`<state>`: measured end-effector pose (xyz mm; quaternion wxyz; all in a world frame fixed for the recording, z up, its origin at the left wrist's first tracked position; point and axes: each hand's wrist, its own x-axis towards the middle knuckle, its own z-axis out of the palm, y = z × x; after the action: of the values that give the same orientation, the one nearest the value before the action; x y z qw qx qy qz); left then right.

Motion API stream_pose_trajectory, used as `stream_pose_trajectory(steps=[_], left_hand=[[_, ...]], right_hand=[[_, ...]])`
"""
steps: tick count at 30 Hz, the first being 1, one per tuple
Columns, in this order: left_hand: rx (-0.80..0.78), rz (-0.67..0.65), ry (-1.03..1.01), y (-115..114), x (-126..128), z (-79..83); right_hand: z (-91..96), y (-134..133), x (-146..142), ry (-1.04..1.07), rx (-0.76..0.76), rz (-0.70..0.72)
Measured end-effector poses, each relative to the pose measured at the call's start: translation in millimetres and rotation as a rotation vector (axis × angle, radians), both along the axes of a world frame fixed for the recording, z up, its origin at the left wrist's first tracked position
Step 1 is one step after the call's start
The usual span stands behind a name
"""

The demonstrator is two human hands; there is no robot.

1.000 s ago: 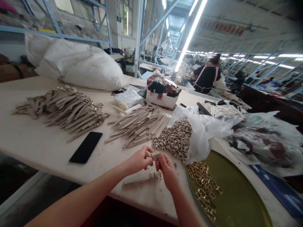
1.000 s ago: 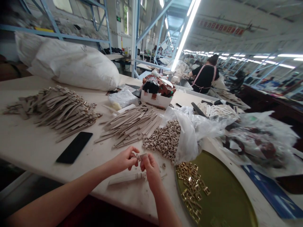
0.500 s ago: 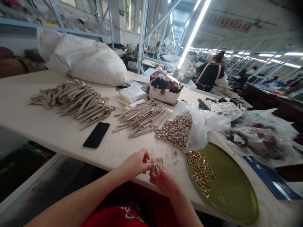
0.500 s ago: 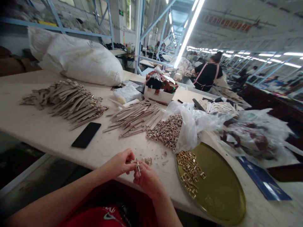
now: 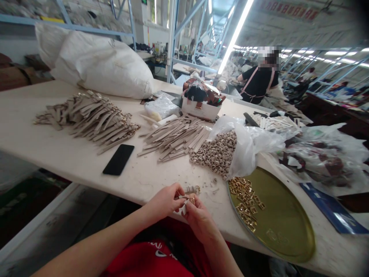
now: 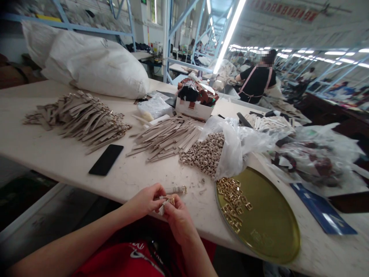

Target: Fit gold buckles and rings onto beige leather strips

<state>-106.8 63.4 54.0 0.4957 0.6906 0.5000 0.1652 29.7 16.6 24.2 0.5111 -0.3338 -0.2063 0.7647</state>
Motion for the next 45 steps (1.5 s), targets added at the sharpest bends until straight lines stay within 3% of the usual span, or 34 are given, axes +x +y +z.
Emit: stream_pose_trajectory(steps=[4,7,10,14,17,22,25,33,40,45], left_hand=[[-0.084,-0.055,-0.019,-2,-6,6.6],[-0.242,-0.097,-0.140,-5,-10,11.4],[-0.244,-0.088,-0.135,-8,-10,11.6],[-0.244,-0.088,-0.118,-12,-9,5.5],[-0.373,-0.139,-0.173,-13,-13,0.2],[-0.534,-0.080,-0.215,-14,-18,-3.0],[-0.514,-0.050,-0.217,-16,-18,-2.4],[-0.322,-0.145,-0.102,-22,-12,-8.0],[-0.481,-0.221,-0.062,-17,-18,1.7],[-0.424,-0.251,-0.010,-22,-21,-1.7]], right_hand=[[-4.7,0,4,-0.123,0.000,-0.045],[-7.8,1,6,-0.331,0.073,-0.142],[-7.4,-1,7,-0.558,0.160,-0.207],[-6.4,-5,13,-0.819,0.281,-0.062],[-9.8,-11,17,-0.918,0.320,-0.019],[-15.2,-18,15,-0.972,0.337,-0.062],[-14.0,-19,16,-0.980,0.359,-0.016],[-8.3,-24,25,-1.003,0.410,0.057],[-14.8,-28,19,-1.023,0.441,-0.014],[-16.4,-31,20,-1.057,0.460,0.037]])
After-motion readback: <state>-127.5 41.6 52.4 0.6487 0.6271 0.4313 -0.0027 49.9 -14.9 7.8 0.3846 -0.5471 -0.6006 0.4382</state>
